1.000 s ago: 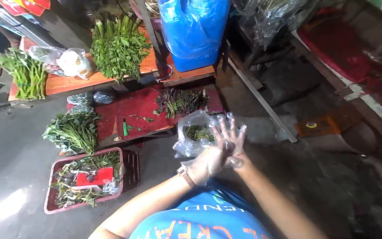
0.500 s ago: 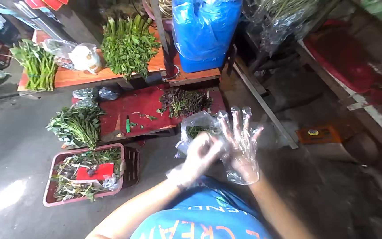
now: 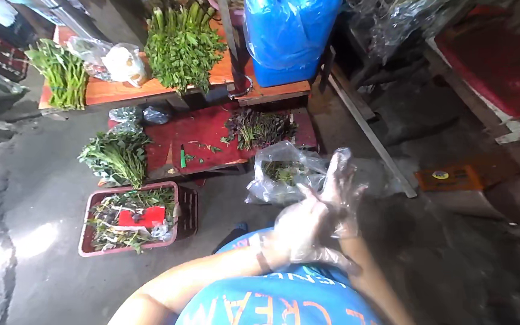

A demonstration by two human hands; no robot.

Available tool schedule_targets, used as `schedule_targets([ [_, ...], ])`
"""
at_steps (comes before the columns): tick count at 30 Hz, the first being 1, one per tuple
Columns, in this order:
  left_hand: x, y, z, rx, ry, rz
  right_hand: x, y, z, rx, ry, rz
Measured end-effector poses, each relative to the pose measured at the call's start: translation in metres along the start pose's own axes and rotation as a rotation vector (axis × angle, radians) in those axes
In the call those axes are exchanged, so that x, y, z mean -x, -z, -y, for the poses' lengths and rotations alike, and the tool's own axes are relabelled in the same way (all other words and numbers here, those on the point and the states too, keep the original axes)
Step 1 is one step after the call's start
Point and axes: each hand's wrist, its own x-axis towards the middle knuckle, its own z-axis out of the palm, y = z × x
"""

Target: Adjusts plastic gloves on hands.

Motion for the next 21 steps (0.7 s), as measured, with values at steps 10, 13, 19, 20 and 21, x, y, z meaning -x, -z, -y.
schedule_targets([
  [10,-0.005,-0.021,0.021,0.381,-0.181,0.163,0.005,-0.039,-0.005,-0.721,-0.223,0.037],
  [13,-0.002,-0.019,0.019,0.477,-0.161,0.191,-0.007,-0.029,0.021,-1.216,-0.555,0.19],
  [19,0.012,-0.006,0.029,0.264,0.038,-0.147,-0.044,-0.003,0.04,-2.008,-0.522,0.164],
  [20,0.007,-0.002,0.031,0.235,0.035,-0.198,-0.044,0.002,0.051,-2.05,-0.492,0.141],
  [21,0.002,0.001,0.034,0.225,0.011,-0.272,-0.043,0.005,0.061,-2.071,-0.472,0.134],
])
